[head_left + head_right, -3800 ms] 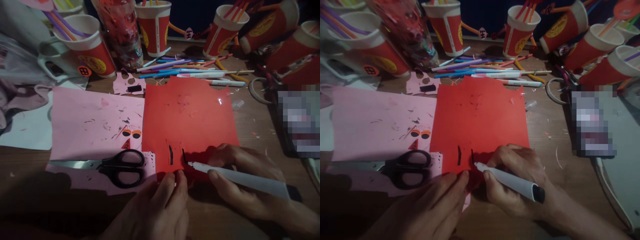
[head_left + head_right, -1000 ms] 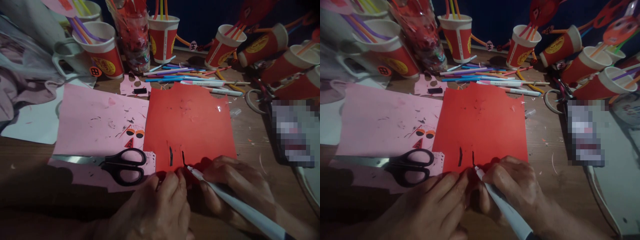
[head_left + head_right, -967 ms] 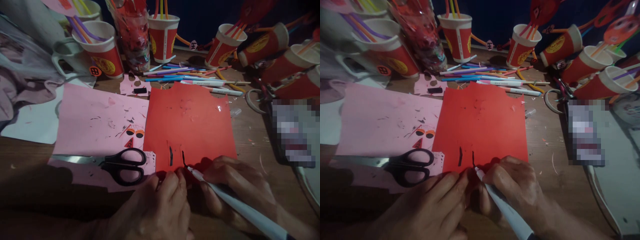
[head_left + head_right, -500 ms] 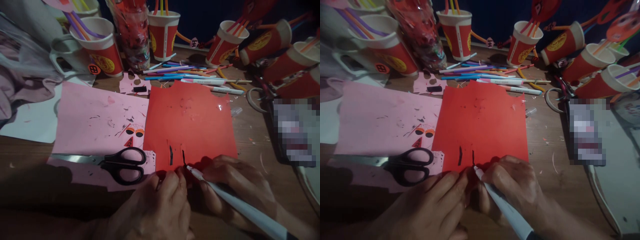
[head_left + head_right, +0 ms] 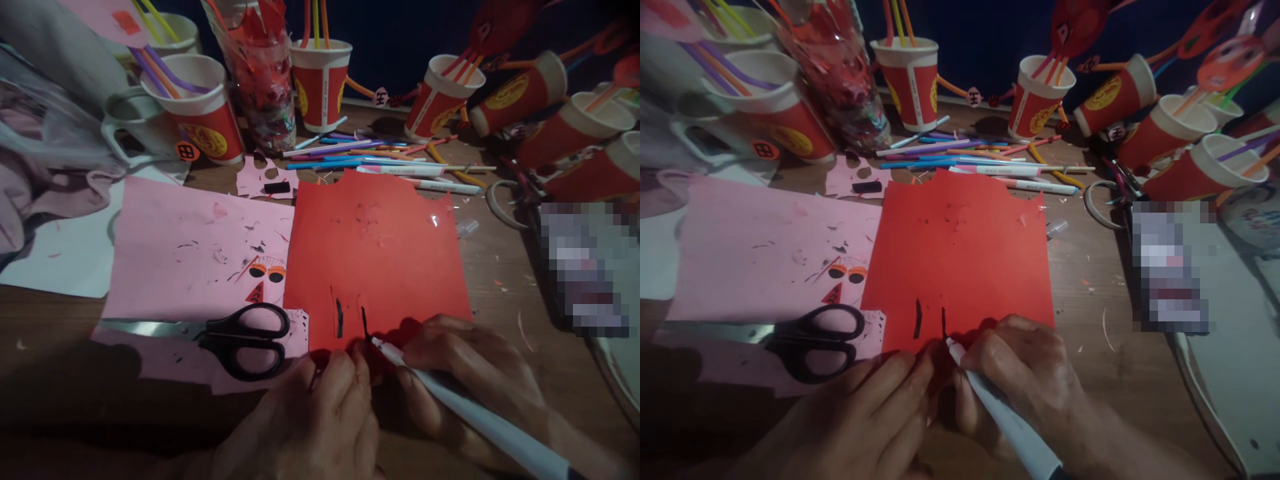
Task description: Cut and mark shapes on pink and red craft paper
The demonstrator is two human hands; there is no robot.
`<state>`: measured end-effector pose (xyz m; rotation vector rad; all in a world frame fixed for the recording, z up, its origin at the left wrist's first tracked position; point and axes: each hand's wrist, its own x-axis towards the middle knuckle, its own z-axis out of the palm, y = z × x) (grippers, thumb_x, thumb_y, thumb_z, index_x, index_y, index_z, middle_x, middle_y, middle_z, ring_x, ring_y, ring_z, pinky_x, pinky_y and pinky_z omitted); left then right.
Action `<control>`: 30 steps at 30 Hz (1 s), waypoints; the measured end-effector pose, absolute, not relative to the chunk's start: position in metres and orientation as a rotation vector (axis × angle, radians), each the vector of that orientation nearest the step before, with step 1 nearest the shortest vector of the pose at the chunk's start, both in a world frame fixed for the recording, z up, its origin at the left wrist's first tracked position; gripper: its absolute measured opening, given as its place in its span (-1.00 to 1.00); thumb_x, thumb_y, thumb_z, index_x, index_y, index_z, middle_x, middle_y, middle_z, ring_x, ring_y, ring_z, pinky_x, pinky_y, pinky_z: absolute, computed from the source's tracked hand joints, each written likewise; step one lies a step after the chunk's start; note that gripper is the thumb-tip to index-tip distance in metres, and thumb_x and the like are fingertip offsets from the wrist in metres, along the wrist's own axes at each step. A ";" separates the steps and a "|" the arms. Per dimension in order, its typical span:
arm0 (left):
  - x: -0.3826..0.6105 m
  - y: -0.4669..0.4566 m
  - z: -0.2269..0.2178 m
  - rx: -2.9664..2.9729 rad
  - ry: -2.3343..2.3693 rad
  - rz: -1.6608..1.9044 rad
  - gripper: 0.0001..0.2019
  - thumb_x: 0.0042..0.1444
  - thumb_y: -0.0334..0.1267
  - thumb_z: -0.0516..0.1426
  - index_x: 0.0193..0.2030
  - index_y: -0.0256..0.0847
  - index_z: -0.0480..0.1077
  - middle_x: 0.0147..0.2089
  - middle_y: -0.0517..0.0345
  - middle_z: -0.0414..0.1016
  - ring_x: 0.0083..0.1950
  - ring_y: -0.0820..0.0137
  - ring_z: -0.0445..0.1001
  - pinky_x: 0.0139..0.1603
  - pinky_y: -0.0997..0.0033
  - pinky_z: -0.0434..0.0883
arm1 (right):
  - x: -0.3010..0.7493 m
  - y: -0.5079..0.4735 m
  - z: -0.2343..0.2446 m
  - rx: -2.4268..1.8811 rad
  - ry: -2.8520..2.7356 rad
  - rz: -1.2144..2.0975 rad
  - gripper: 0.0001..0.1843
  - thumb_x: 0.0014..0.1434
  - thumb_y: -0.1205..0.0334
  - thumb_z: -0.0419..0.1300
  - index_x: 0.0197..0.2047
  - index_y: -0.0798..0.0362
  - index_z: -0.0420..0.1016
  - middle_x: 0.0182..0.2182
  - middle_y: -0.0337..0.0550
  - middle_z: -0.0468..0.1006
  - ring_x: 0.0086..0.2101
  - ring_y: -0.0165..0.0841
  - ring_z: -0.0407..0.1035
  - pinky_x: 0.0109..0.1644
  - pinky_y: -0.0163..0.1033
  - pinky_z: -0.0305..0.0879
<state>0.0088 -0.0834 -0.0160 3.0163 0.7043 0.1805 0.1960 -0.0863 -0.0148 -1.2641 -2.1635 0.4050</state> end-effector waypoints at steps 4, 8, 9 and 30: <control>0.008 -0.082 -0.013 2.994 0.665 0.076 -0.62 0.07 -0.04 0.04 -0.15 -0.31 0.41 0.01 -0.09 0.40 -0.10 0.22 0.30 -0.38 0.31 0.22 | 0.197 -0.087 -0.016 -1.249 -2.151 0.433 -0.86 -0.01 0.49 0.09 -0.41 0.06 0.28 -0.63 -0.24 0.44 -0.61 -0.44 0.31 -0.55 -0.29 0.24; 0.009 -0.084 -0.013 2.994 0.752 0.145 -0.64 0.07 -0.04 0.05 -0.16 -0.28 0.41 -0.04 -0.03 0.44 -0.09 0.25 0.28 -0.36 0.32 0.21 | 0.197 -0.088 -0.015 -1.247 -2.172 0.449 -0.88 0.02 0.47 0.08 -0.40 0.06 0.29 -0.61 -0.25 0.44 -0.61 -0.45 0.31 -0.55 -0.30 0.23; 0.009 -0.084 -0.014 2.994 0.754 0.152 -0.65 0.08 -0.04 0.04 -0.16 -0.27 0.41 -0.05 -0.02 0.44 -0.08 0.25 0.27 -0.34 0.31 0.21 | 0.197 -0.088 -0.015 -1.246 -2.179 0.454 -0.88 0.03 0.46 0.07 -0.39 0.05 0.29 -0.62 -0.26 0.44 -0.62 -0.45 0.31 -0.55 -0.30 0.24; 0.011 -0.086 -0.015 2.917 0.791 0.225 -0.65 0.03 -0.02 0.10 -0.22 -0.27 0.43 -0.13 0.00 0.47 -0.12 0.26 0.28 -0.27 0.29 0.22 | 0.196 -0.087 -0.015 -1.282 -2.155 0.434 -0.88 0.00 0.44 0.10 -0.38 0.03 0.29 -0.62 -0.24 0.46 -0.61 -0.42 0.34 -0.56 -0.29 0.27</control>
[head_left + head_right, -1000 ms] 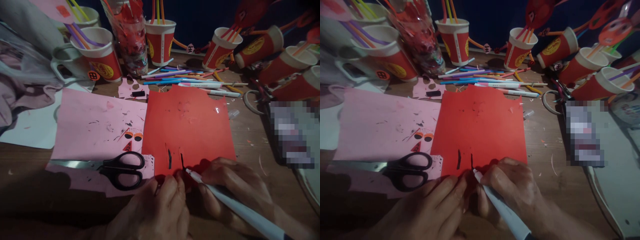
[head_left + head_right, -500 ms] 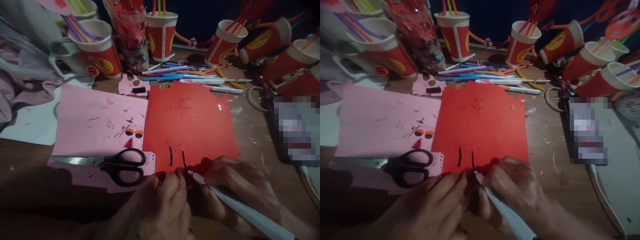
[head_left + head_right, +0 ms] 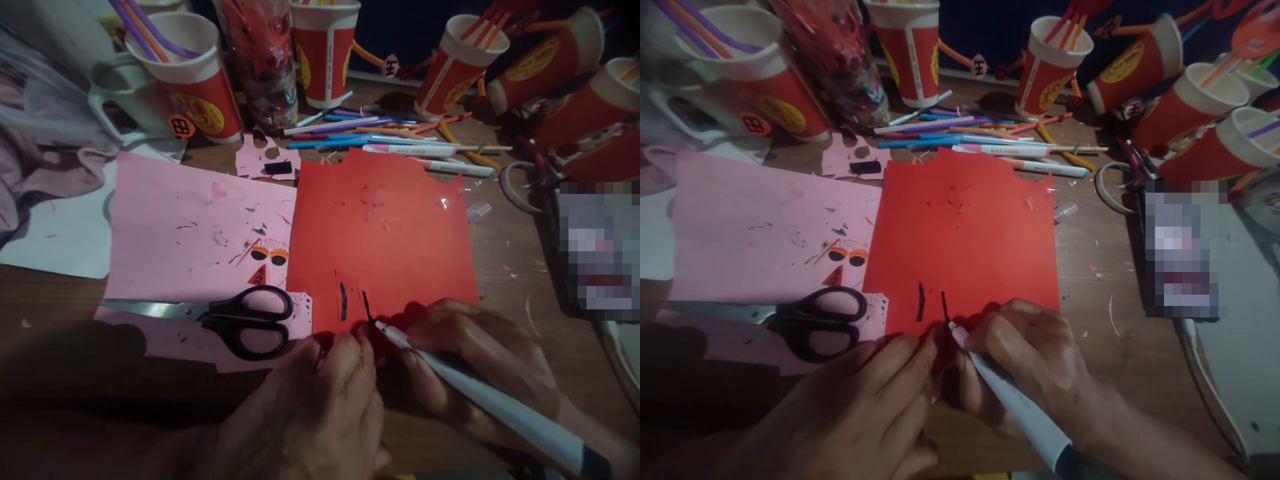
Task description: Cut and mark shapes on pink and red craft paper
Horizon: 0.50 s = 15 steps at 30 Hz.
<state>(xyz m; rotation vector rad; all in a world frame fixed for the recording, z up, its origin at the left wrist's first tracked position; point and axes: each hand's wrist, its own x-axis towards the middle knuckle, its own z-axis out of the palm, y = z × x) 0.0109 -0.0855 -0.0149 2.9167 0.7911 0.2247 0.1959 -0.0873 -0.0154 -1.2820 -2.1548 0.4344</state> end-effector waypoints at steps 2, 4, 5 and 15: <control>0.011 -0.086 -0.016 2.884 0.805 0.221 -0.67 0.03 -0.03 0.11 -0.22 -0.27 0.43 -0.13 0.00 0.47 -0.17 0.27 0.30 -0.27 0.29 0.24 | 0.196 -0.088 -0.016 -1.303 -2.157 0.406 -0.89 0.02 0.41 0.10 -0.37 0.03 0.29 -0.63 -0.25 0.46 -0.60 -0.41 0.34 -0.55 -0.29 0.28; 0.010 -0.087 -0.016 2.854 0.815 0.196 -0.67 0.03 -0.04 0.11 -0.20 -0.27 0.43 -0.09 0.00 0.45 -0.22 0.31 0.32 -0.31 0.31 0.25 | 0.195 -0.088 -0.015 -1.329 -2.152 0.381 -0.90 0.03 0.41 0.09 -0.38 0.02 0.28 -0.64 -0.25 0.45 -0.61 -0.41 0.34 -0.56 -0.29 0.28; 0.010 -0.087 -0.017 2.847 0.816 0.194 -0.67 0.03 -0.05 0.10 -0.20 -0.27 0.42 -0.06 0.00 0.43 -0.23 0.32 0.32 -0.32 0.32 0.26 | 0.195 -0.088 -0.015 -1.333 -2.149 0.375 -0.90 0.03 0.41 0.09 -0.38 0.02 0.28 -0.64 -0.25 0.45 -0.61 -0.40 0.34 -0.56 -0.29 0.27; 0.009 -0.087 -0.019 2.851 0.811 0.249 -0.75 0.09 -0.12 0.05 -0.25 -0.25 0.43 -0.05 0.04 0.43 -0.15 0.33 0.31 -0.27 0.34 0.28 | 0.198 -0.087 -0.013 -1.247 -2.177 0.442 -0.89 0.00 0.43 0.08 -0.39 0.03 0.27 -0.67 -0.26 0.42 -0.62 -0.40 0.32 -0.58 -0.27 0.25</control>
